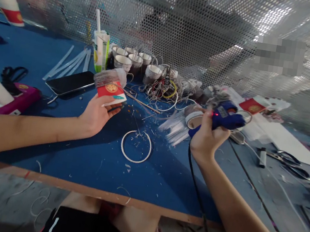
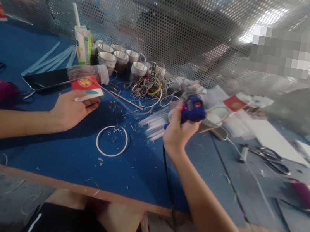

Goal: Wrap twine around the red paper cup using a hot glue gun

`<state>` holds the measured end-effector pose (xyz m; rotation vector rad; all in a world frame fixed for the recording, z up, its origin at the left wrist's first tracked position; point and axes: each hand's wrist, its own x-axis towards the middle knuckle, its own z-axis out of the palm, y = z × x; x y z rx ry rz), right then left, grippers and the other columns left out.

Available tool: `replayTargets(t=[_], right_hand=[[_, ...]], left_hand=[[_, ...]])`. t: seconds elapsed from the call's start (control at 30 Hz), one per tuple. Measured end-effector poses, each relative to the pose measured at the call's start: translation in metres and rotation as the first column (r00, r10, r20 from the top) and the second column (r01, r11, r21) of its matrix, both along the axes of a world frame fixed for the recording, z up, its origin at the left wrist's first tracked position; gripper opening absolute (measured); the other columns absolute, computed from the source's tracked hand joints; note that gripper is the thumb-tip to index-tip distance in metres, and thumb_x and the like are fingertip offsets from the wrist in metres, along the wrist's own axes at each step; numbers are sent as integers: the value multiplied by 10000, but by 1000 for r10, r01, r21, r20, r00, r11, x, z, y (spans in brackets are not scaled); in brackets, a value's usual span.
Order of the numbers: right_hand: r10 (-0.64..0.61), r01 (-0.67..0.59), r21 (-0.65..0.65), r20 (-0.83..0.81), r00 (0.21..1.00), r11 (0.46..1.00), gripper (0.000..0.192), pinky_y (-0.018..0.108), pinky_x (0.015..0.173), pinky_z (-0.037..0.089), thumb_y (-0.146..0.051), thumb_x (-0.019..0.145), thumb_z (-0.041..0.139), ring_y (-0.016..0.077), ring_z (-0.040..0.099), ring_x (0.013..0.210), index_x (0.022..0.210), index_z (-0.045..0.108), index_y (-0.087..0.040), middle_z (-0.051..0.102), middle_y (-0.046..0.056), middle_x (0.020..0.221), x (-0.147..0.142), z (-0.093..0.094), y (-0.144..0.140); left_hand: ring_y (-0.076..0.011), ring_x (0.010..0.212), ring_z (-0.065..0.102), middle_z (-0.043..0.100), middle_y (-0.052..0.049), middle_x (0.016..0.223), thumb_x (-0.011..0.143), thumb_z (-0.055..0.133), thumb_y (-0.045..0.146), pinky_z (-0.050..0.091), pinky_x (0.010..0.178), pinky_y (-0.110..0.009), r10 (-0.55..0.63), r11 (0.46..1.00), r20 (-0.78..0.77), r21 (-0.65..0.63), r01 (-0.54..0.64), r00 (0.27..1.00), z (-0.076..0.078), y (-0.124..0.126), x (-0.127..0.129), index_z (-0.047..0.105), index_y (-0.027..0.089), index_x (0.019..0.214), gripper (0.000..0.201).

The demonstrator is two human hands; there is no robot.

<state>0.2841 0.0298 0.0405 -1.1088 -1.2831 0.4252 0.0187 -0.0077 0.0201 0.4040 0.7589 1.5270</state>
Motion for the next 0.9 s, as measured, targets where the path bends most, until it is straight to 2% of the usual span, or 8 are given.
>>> replayTargets(t=[0.1, 0.17, 0.23, 0.33, 0.4, 0.47, 0.6, 0.9], right_hand=[[-86, 98, 147, -81, 993, 984, 308, 346, 556, 429, -553, 807, 636, 189, 573, 599, 750, 583, -255, 603, 26, 664, -5, 5, -2], [10, 3, 104, -124, 992, 995, 313, 338, 519, 447, -548, 779, 681, 166, 567, 543, 731, 582, -255, 624, 21, 675, -12, 9, -8], [163, -166, -9, -137, 977, 986, 335, 325, 453, 450, -553, 741, 727, 139, 529, 448, 721, 590, -248, 614, 0, 617, -20, 10, -18], [401, -417, -242, -115, 909, 876, 407, 305, 342, 424, -610, 720, 733, 117, 439, 299, 652, 590, -235, 500, -47, 416, -31, 8, -37], [488, -498, -339, -122, 865, 798, 452, 295, 317, 420, -625, 701, 745, 119, 434, 267, 583, 569, -226, 456, -51, 346, -36, 5, -47], [525, -520, -393, -106, 845, 758, 478, 286, 328, 434, -603, 702, 758, 121, 456, 273, 520, 544, -216, 457, -37, 327, -39, 1, -53], [559, -531, -438, -73, 826, 726, 487, 277, 370, 466, -546, 764, 729, 112, 468, 300, 477, 538, -202, 452, -31, 331, -41, -6, -57], [588, -543, -465, -58, 807, 699, 560, 297, 387, 479, -577, 789, 699, 124, 480, 318, 408, 492, -222, 437, -12, 326, -40, -7, -59]], left_hand=[[-141, 829, 624, 688, 39, 755, 656, 688, 151, 450, 879, -315, 44, 999, 0, -3, -44, 999, 0, 1, 0, 578, 201, 896, 268], [-165, 860, 639, 711, 17, 810, 636, 712, 176, 451, 876, -334, -28, 999, -33, 37, 29, 999, -1, 0, 0, 607, 189, 918, 301], [-206, 893, 653, 736, -22, 871, 589, 753, 201, 461, 869, -362, -161, 983, -84, 76, 167, 983, -3, -2, 1, 651, 165, 920, 348], [-257, 912, 671, 757, -58, 913, 542, 817, 224, 475, 857, -396, -336, 930, -156, 104, 353, 929, -5, -6, 2, 692, 157, 927, 410], [-268, 909, 679, 763, -61, 918, 544, 849, 250, 481, 847, -404, -380, 905, -193, 122, 406, 905, -6, -7, 3, 700, 162, 945, 437], [-267, 901, 684, 767, -63, 917, 570, 856, 279, 485, 844, -403, -399, 891, -219, 136, 432, 891, -8, -7, 2, 706, 160, 955, 430], [-255, 902, 686, 767, -56, 919, 573, 865, 261, 497, 819, -378, -433, 869, -260, 133, 476, 863, -10, -6, 1, 715, 168, 965, 430], [-274, 987, 698, 762, -79, 987, 596, 864, 212, 516, 894, -396, -445, 852, -327, 133, 507, 833, -13, -5, 0, 708, 153, 982, 420]])
